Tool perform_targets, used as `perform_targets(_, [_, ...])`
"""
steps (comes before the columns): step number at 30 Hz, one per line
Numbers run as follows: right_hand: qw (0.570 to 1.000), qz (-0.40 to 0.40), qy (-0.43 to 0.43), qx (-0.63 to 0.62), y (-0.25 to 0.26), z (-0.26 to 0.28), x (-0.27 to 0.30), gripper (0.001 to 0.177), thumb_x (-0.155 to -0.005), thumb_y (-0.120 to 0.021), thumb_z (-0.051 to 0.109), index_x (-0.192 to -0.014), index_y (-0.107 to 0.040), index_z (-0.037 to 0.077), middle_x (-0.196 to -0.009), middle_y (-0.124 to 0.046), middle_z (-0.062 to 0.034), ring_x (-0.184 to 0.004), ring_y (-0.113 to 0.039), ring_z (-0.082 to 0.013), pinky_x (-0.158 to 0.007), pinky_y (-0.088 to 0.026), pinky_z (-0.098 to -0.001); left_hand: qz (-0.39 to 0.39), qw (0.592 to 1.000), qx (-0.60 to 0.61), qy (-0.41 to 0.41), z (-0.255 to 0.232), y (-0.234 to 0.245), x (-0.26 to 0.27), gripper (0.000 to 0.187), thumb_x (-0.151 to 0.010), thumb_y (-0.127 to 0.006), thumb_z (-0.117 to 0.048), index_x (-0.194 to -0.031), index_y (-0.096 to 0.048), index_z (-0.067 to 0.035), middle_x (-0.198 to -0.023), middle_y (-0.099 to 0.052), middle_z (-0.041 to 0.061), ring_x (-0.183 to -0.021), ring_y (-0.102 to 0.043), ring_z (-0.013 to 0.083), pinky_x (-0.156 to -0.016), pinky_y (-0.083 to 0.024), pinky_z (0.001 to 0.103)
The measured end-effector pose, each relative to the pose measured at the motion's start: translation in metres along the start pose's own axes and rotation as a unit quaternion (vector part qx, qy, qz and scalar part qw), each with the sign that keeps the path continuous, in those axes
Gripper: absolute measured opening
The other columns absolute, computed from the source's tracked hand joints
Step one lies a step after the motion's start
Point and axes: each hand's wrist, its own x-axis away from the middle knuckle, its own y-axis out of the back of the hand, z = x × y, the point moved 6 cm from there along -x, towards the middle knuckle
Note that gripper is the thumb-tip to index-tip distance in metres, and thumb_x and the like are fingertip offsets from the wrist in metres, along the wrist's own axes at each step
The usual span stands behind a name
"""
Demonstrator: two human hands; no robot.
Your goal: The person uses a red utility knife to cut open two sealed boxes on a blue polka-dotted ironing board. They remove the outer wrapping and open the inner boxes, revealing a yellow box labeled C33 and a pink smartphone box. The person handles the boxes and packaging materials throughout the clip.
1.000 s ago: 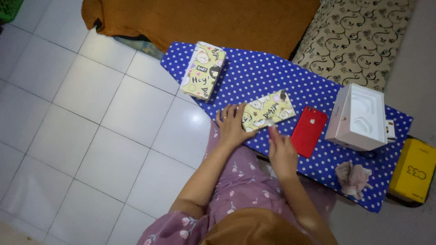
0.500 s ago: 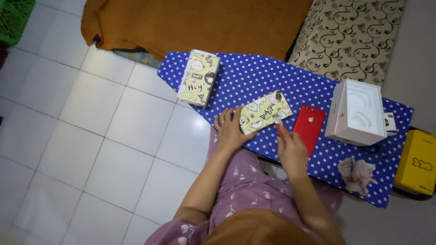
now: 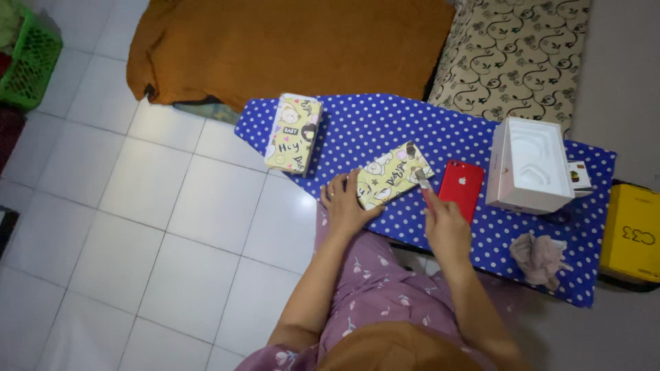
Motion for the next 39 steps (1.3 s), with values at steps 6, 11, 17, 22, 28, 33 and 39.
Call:
perform_targets(6, [1.000,-0.017,0.010,0.008,-0.004,-0.005,-0.005,0.045,-0.093,-0.070,0.020,-0.138,-0.067,0.020,-0.099,-0.068,-0.0153,-0.084,-0.070,-0.0366,-0.075,-0.057,-0.0471,-0.008,1.000,0.000,-0.006,-0.001,-0.003,0.001,0.112,-0.052,-0.096,-0.052,-0.145,-0.047,-0.015,-0.136,-0.048,0.015,-0.135,-0.040,0.0359,-0.114,-0.016,0.064])
perform_targets(11, [1.000,-0.012,0.002,-0.004,0.003,-0.014,-0.017,0.044,-0.090,-0.072,0.023,-0.134,-0.068,0.025,-0.103,-0.070,-0.0147,-0.090,-0.070,-0.0360,-0.078,-0.056,-0.0466,-0.016,1.000,-0.007,-0.004,0.000,-0.002,-0.001,0.112,-0.051,-0.096,-0.052,-0.146,-0.048,-0.016,-0.135,-0.048,0.015,-0.133,-0.041,0.0356,-0.113,-0.018,0.063])
perform_targets(17, [0.997,0.066,-0.022,0.024,0.011,-0.021,-0.013,0.045,-0.093,-0.069,0.025,-0.138,-0.067,0.029,-0.102,-0.070,-0.0162,-0.087,-0.070,-0.0373,-0.077,-0.056,-0.0487,-0.031,0.999,0.016,0.025,0.001,-0.002,0.003,0.111,-0.056,-0.092,-0.055,-0.148,-0.046,-0.013,-0.136,-0.048,0.019,-0.132,-0.041,0.0373,-0.114,-0.022,0.060])
perform_targets(22, [0.999,-0.014,-0.009,-0.051,0.033,-0.036,0.011,0.044,-0.099,-0.071,0.025,-0.142,-0.067,0.017,-0.108,-0.071,-0.0193,-0.095,-0.070,-0.0371,-0.080,-0.056,-0.0456,-0.048,0.997,0.026,0.059,-0.012,0.006,0.008,0.114,-0.061,-0.090,-0.059,-0.147,-0.042,-0.001,-0.134,-0.041,0.030,-0.127,-0.036,0.0443,-0.109,-0.027,0.060])
perform_targets(28, [0.958,-0.038,-0.065,-0.276,0.025,-0.046,0.037,0.045,-0.096,-0.074,0.019,-0.140,-0.067,0.012,-0.115,-0.074,-0.0165,-0.093,-0.071,-0.0182,-0.078,-0.055,-0.0306,-0.175,0.970,-0.049,-0.160,-0.058,0.018,-0.024,0.060,-0.079,-0.080,-0.043,-0.124,-0.068,-0.004,-0.129,-0.060,0.018,-0.124,-0.053,0.0389,-0.107,-0.040,0.052])
perform_targets(33, [0.957,-0.042,-0.072,-0.277,0.035,-0.038,0.036,0.046,-0.095,-0.074,0.016,-0.140,-0.067,0.010,-0.108,-0.075,-0.0158,-0.080,-0.066,-0.0145,-0.071,-0.053,-0.0297,-0.017,0.983,-0.069,-0.168,-0.058,-0.018,-0.061,0.032,-0.078,-0.077,-0.037,-0.090,-0.076,-0.008,-0.102,-0.068,0.012,-0.096,-0.064,0.0348,-0.081,-0.054,0.047])
perform_targets(39, [0.946,-0.060,-0.058,-0.314,0.040,-0.036,0.039,0.044,-0.096,-0.072,0.015,-0.139,-0.066,0.007,-0.114,-0.074,-0.0160,-0.090,-0.068,-0.0127,-0.076,-0.055,-0.0284,-0.060,0.965,-0.139,-0.215,-0.050,-0.043,-0.068,0.023,-0.086,-0.073,-0.031,-0.084,-0.075,-0.009,-0.092,-0.068,0.010,-0.082,-0.067,0.0329,-0.068,-0.057,0.045])
